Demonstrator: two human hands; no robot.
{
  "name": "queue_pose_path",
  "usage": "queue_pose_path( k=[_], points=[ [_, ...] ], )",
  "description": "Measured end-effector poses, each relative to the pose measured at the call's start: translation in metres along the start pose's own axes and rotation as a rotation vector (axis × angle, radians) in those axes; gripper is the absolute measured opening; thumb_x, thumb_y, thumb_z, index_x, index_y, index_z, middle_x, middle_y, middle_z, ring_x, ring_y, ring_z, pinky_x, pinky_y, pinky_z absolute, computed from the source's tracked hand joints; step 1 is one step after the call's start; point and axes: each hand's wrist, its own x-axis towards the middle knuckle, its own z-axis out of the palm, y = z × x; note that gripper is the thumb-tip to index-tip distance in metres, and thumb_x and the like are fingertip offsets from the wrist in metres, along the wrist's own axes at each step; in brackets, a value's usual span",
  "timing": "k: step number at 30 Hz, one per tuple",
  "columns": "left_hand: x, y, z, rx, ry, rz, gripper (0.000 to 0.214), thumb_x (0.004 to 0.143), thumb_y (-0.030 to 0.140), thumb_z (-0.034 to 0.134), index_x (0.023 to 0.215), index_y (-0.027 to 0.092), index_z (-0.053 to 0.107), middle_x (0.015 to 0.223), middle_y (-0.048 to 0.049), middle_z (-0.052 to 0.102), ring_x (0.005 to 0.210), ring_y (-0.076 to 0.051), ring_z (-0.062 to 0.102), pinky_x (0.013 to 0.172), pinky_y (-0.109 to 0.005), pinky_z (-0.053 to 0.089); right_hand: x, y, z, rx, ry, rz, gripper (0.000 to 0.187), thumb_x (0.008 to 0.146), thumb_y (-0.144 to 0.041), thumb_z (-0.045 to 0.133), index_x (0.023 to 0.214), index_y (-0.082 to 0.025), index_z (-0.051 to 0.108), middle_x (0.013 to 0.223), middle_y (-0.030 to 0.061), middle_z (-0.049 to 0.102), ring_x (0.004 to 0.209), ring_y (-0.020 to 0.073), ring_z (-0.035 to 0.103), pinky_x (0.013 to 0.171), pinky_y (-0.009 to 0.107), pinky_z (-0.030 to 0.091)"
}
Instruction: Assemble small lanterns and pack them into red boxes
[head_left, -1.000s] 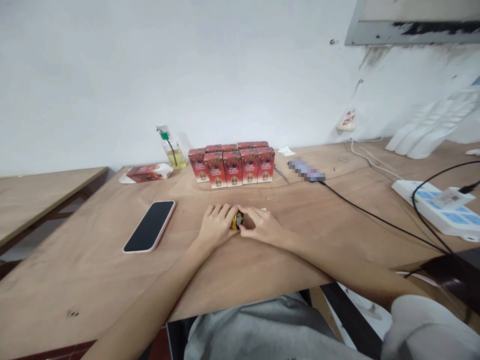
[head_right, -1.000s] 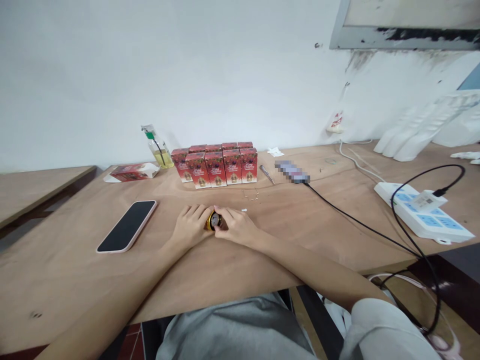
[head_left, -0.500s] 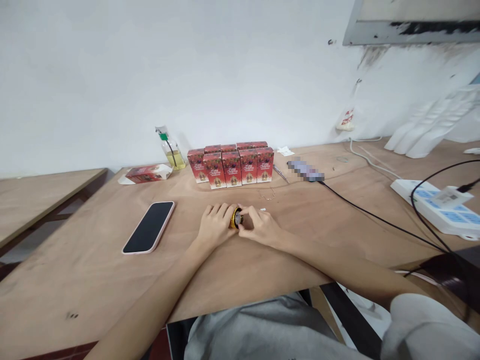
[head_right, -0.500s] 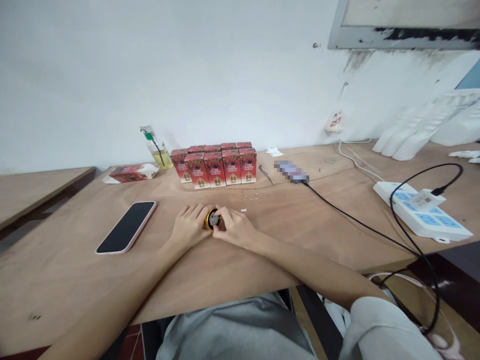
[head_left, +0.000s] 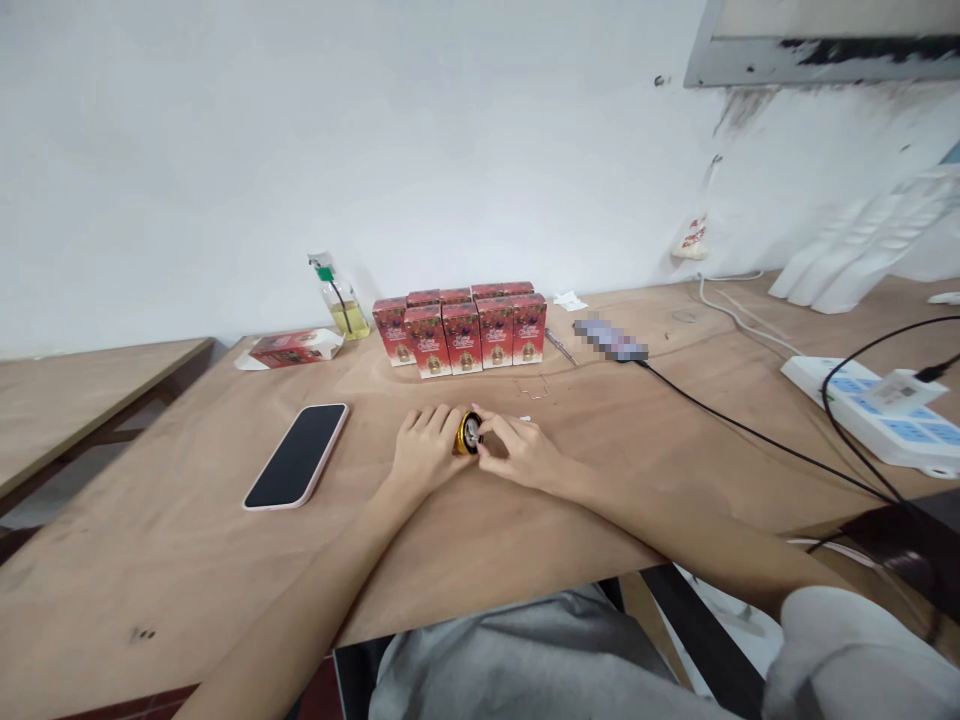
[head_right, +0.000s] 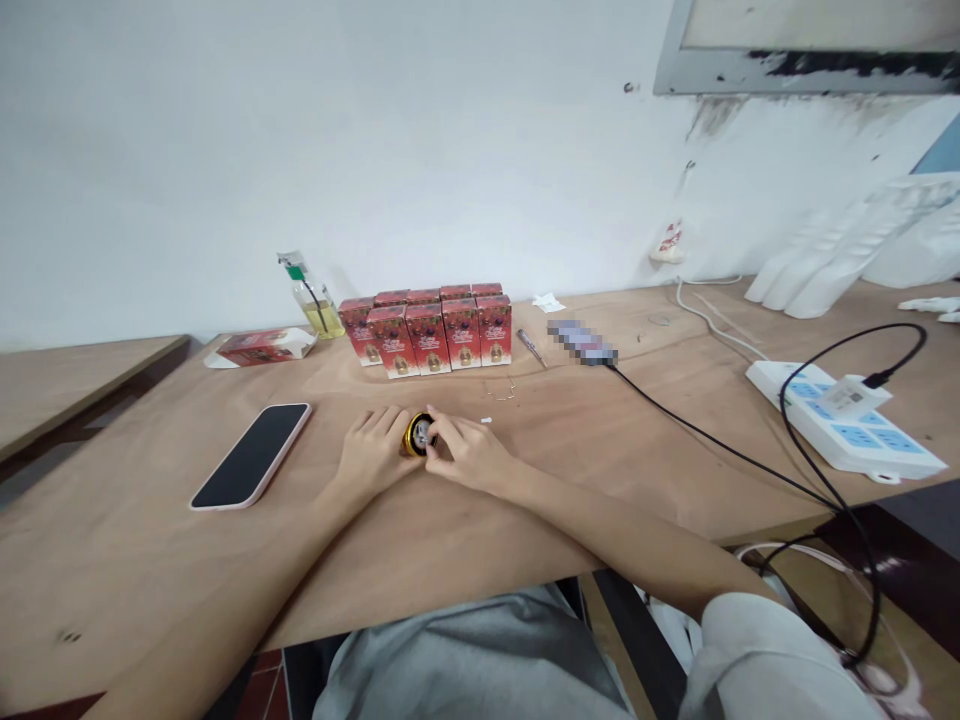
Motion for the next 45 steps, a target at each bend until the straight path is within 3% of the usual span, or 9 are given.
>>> queue_pose_path(
  k=[9, 26, 32, 40, 42, 45],
  points=[
    [0.001, -0.001, -0.002, 0.027, -0.009, -0.051, 0.029, 0.081, 0.042, 0.054, 0.093, 0.016, 0.059, 0.077, -0.0082, 0.063, 0.073, -0.024, 0.058, 0.065, -0.033, 0.036, 0.001, -0.002, -0.004, -0.038, 0.036, 0.003, 0.009, 0.082, -0.017, 0.052, 0.087, -0.02, 0.059, 0.112, 0.0085, 0.068, 0.091, 0.0182, 0.068, 0.079, 0.031, 0.055],
    [0.0, -0.003, -0.001, 0.066, -0.007, -0.079, 0.031, 0.079, 0.044, 0.058, 0.091, 0.016, 0.058, 0.08, -0.0088, 0.064, 0.074, -0.024, 0.06, 0.065, -0.033, 0.037, 0.004, -0.002, -0.007, -0.029, 0.039, 0.047, 0.007, 0.081, -0.015, 0.053, 0.081, -0.02, 0.057, 0.09, 0.0049, 0.071, 0.081, 0.0169, 0.067, 0.074, 0.029, 0.053],
    [0.0, -0.008, -0.001, 0.073, -0.017, -0.105, 0.03, 0.078, 0.045, 0.059, 0.088, 0.017, 0.057, 0.082, -0.0086, 0.066, 0.076, -0.024, 0.061, 0.066, -0.033, 0.037, 0.004, 0.01, -0.006, -0.057, 0.06, 0.097, 0.006, 0.081, -0.015, 0.053, 0.08, -0.021, 0.056, 0.087, 0.0044, 0.07, 0.079, 0.0171, 0.066, 0.07, 0.028, 0.05],
    [0.0, -0.017, 0.0, 0.053, -0.062, -0.205, 0.03, 0.076, 0.039, 0.061, 0.095, 0.015, 0.058, 0.087, -0.0093, 0.067, 0.081, -0.027, 0.062, 0.069, -0.035, 0.04, 0.005, 0.041, -0.013, -0.11, -0.084, 0.283, 0.003, 0.079, -0.017, 0.054, 0.078, -0.02, 0.056, 0.081, 0.0036, 0.067, 0.076, 0.0177, 0.06, 0.068, 0.028, 0.043],
    [0.0, -0.018, -0.001, 0.051, -0.075, -0.219, 0.032, 0.077, 0.04, 0.06, 0.096, 0.015, 0.058, 0.088, -0.0099, 0.067, 0.082, -0.027, 0.062, 0.07, -0.035, 0.04, 0.006, 0.038, -0.017, -0.022, -0.188, 0.195, 0.005, 0.082, -0.024, 0.056, 0.08, -0.019, 0.056, 0.08, 0.0033, 0.065, 0.074, 0.0168, 0.058, 0.069, 0.027, 0.042],
    [-0.001, -0.019, -0.002, 0.056, -0.09, -0.226, 0.036, 0.079, 0.045, 0.059, 0.098, 0.014, 0.058, 0.089, -0.011, 0.067, 0.084, -0.028, 0.063, 0.071, -0.036, 0.041, 0.007, 0.024, -0.021, 0.144, -0.41, -0.069, 0.018, 0.084, -0.037, 0.058, 0.086, -0.018, 0.057, 0.084, 0.0034, 0.063, 0.078, 0.0155, 0.057, 0.076, 0.028, 0.041]
  ],
)
